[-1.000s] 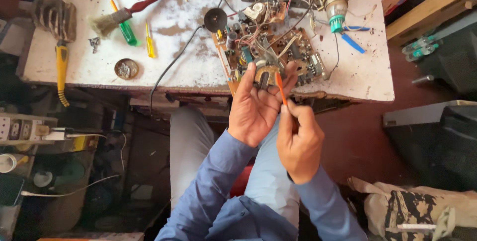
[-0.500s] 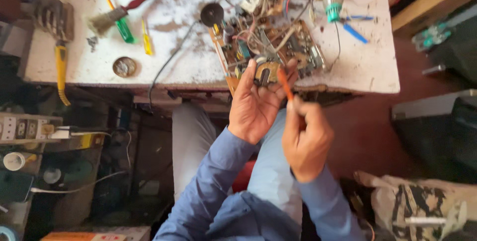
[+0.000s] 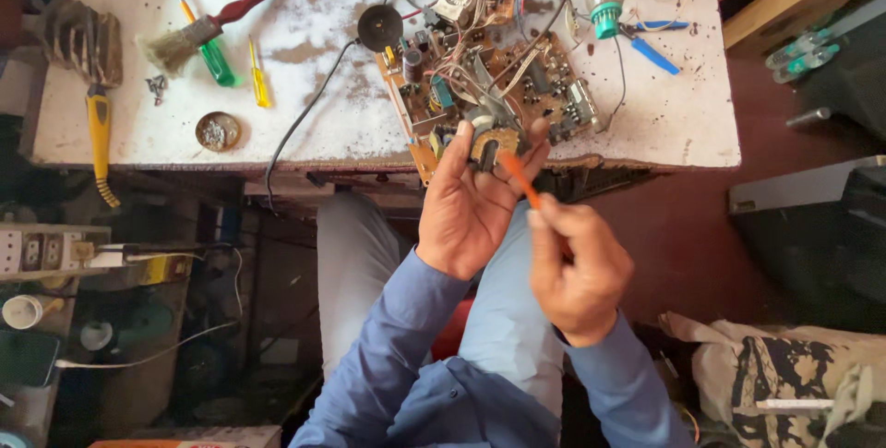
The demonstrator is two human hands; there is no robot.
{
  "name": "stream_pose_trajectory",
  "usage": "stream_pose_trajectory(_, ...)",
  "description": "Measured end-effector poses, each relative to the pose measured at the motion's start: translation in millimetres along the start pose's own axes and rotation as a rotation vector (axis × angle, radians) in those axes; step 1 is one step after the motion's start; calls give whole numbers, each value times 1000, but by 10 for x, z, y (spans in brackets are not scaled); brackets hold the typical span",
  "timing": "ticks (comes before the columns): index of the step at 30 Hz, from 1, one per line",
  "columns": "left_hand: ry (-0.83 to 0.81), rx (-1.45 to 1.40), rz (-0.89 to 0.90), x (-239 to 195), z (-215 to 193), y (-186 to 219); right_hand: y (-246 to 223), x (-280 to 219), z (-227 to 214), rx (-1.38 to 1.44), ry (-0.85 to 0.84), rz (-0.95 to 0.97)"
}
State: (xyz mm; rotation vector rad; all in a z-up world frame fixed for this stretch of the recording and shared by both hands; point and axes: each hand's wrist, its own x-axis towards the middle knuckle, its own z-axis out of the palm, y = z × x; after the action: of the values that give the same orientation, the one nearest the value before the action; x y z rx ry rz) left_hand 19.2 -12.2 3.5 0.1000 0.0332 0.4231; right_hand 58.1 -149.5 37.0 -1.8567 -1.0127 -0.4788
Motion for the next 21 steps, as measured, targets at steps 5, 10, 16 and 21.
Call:
stream_pose_trajectory(5, -28, 5, 34, -54, -19, -6, 51, 291, 13, -41, -94, -100)
stream_pose_trajectory(10, -56, 13, 3, -21, -10, -1, 92, 380, -57, -102, -204, -138)
stream_pose_trajectory(16, 16, 20, 5, -48, 22, 22, 163, 393, -126, -84, 19, -65)
stream_pose_trajectory(21, -13, 50, 20, -41, 61, -3, 299, 208, -64, -125, 59, 56)
